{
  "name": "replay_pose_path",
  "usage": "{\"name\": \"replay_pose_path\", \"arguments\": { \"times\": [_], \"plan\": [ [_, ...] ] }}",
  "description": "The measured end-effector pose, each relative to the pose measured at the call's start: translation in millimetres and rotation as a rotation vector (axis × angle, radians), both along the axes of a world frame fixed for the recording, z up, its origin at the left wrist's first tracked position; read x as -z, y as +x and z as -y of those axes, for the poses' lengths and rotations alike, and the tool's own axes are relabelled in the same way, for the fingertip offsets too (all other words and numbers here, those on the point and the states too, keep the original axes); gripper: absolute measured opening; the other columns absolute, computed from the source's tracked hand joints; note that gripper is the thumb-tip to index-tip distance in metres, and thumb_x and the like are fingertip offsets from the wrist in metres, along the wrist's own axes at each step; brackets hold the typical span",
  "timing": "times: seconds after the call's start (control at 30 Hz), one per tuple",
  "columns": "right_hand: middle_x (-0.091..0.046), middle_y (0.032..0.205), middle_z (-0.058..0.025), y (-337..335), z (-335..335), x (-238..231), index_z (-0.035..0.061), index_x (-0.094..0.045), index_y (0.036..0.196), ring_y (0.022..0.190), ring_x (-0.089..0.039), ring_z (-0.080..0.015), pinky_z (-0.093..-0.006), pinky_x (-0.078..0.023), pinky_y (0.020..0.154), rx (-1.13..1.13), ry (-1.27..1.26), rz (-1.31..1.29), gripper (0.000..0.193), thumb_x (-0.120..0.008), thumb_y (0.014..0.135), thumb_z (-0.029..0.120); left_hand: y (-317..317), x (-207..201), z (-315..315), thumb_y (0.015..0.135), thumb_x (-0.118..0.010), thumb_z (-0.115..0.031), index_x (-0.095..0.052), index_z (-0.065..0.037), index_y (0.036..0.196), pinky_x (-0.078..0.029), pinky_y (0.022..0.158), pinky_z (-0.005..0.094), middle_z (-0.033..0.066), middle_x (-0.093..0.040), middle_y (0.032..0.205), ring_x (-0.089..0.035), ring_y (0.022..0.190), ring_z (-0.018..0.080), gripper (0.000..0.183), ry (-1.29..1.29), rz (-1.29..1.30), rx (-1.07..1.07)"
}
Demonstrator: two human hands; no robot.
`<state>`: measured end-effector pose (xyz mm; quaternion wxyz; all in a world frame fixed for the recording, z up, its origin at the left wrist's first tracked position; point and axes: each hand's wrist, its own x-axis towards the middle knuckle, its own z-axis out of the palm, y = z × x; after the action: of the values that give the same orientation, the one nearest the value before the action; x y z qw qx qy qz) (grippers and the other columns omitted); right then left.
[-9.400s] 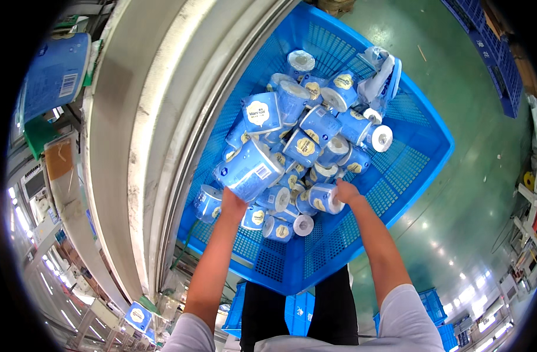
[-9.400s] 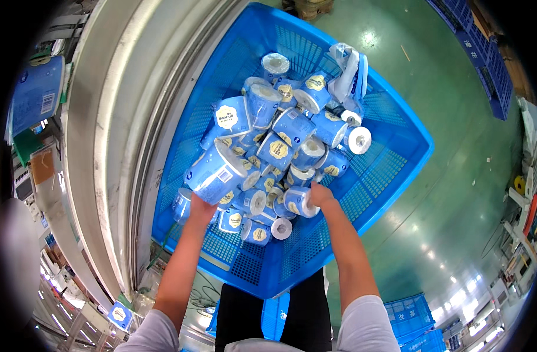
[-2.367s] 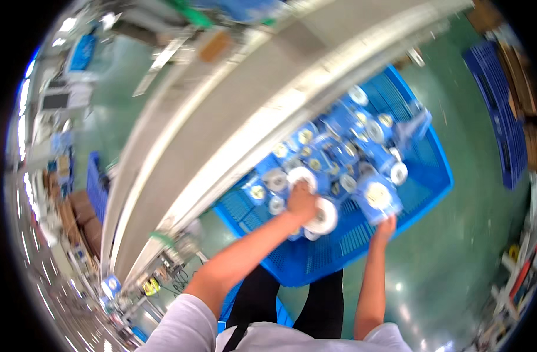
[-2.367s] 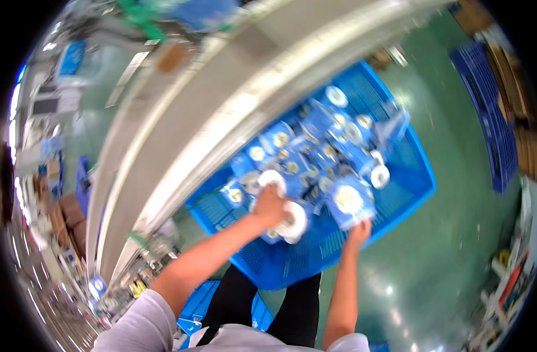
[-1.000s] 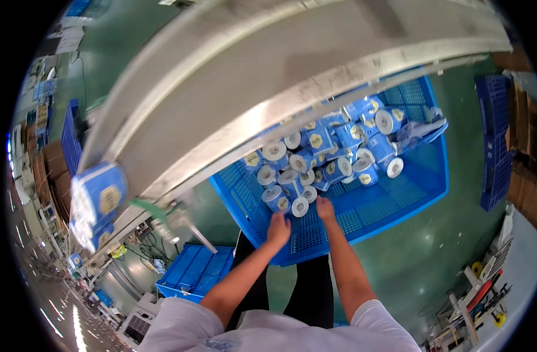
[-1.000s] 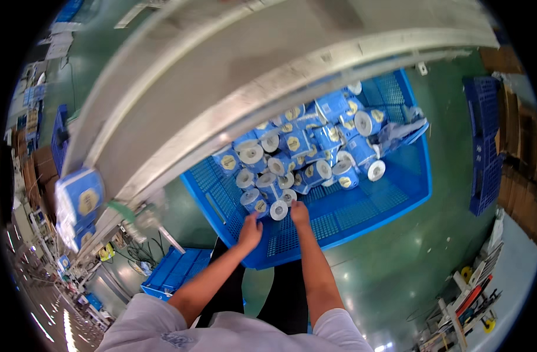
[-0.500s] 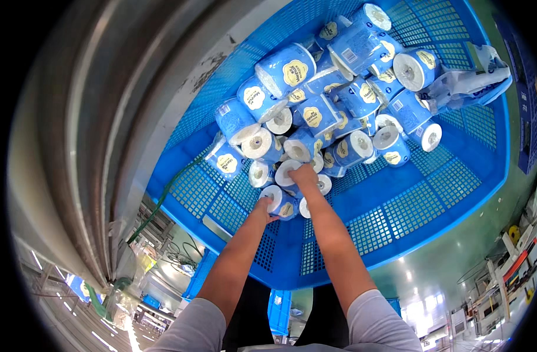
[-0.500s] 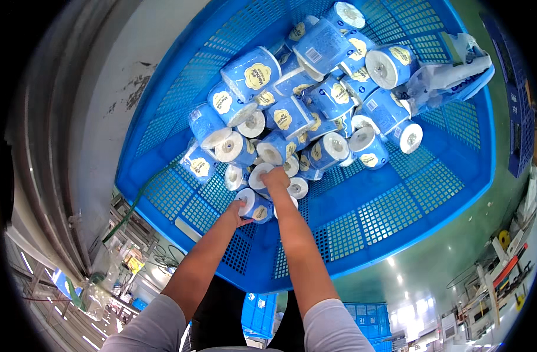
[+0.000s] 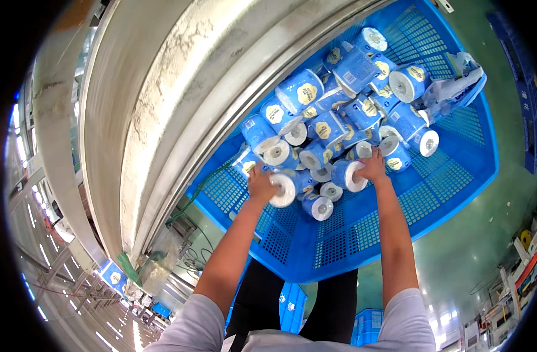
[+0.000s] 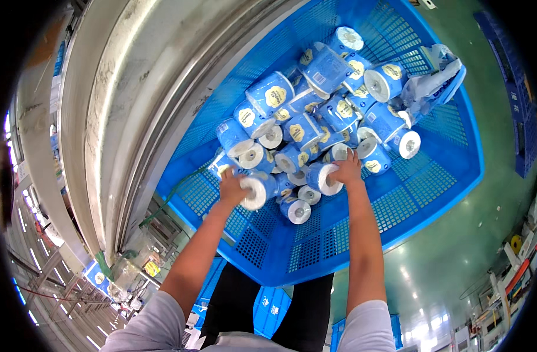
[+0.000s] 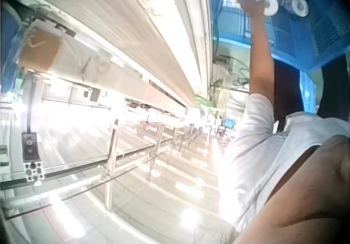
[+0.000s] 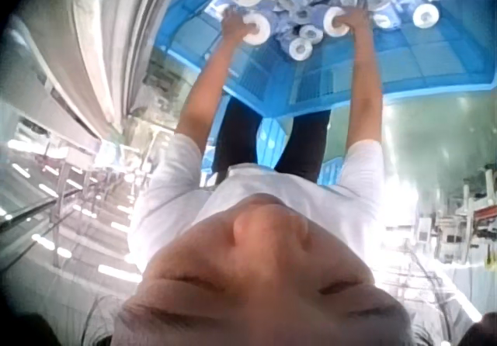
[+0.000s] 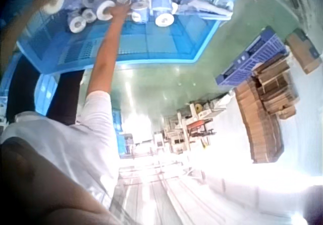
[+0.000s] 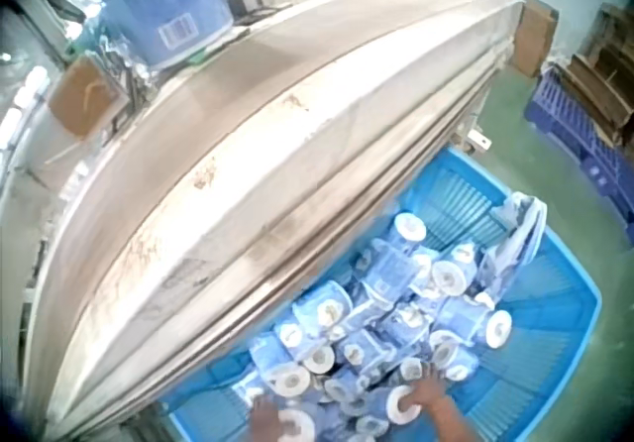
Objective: The person unpacks multi-roll tissue paper packages from a blue crate, places the rolls onto a moving conveyor belt, and then collects the rolls from the belt into a blue crate. The person repeats this cycle of unpacking, loading, and collecting throughout the clip.
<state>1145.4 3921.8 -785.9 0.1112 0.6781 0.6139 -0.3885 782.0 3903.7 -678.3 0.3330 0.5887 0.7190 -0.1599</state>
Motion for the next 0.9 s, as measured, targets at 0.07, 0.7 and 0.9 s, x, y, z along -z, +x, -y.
{"name": "replay_pose_path", "arguments": {
  "times": [0.07, 0.7, 0.9],
  "plan": [
    [-0.042, 0.130, -0.0166, 4.6, 2.7, 13.6, 0.0200, -0.072, 0.095, 0.125, -0.031, -0.0378, -0.0439, -0.023, 0.107, -0.055, -0.113, -0.038, 0.042, -0.070, 0.056, 0.035, -10.5, 13.2, -26.5, 0.061, -0.070, -0.035, -0.068, -0.019, 0.099, -0.022, 0.105, 0.0465, 0.0108, -0.039, 0.135, -0.025, 0.128, 0.0347, 0.042, 0.138, -0.160, 0.017],
    [-0.045, 0.112, -0.0134, -2.6, 83.2, -213.4, 0.0062, -0.065, 0.106, 0.100, -0.048, -0.0285, -0.0353, -0.040, 0.090, 0.634, 0.457, -0.211, 0.050, -0.073, 0.058, 0.018, 49.3, -153.3, 42.4, 0.054, -0.071, -0.020, -0.069, -0.012, 0.099, -0.039, 0.092, 0.0398, 0.0170, -0.041, 0.113, -0.041, 0.104, 0.0360, 0.046, 0.343, 0.218, -0.097],
    [-0.039, 0.119, -0.0082, -7.0, 47.3, -397.5, -0.0082, -0.054, 0.108, 0.110, -0.045, -0.0207, -0.0304, -0.036, 0.093, 1.040, 0.820, -0.768, 0.043, -0.064, 0.070, 0.009, 78.1, -382.1, 26.6, 0.053, -0.072, -0.014, -0.067, -0.014, 0.101, -0.039, 0.090, 0.0398, 0.0152, -0.041, 0.107, -0.044, 0.100, 0.0338, 0.048, 0.798, 0.464, -0.211]
  ]
}}
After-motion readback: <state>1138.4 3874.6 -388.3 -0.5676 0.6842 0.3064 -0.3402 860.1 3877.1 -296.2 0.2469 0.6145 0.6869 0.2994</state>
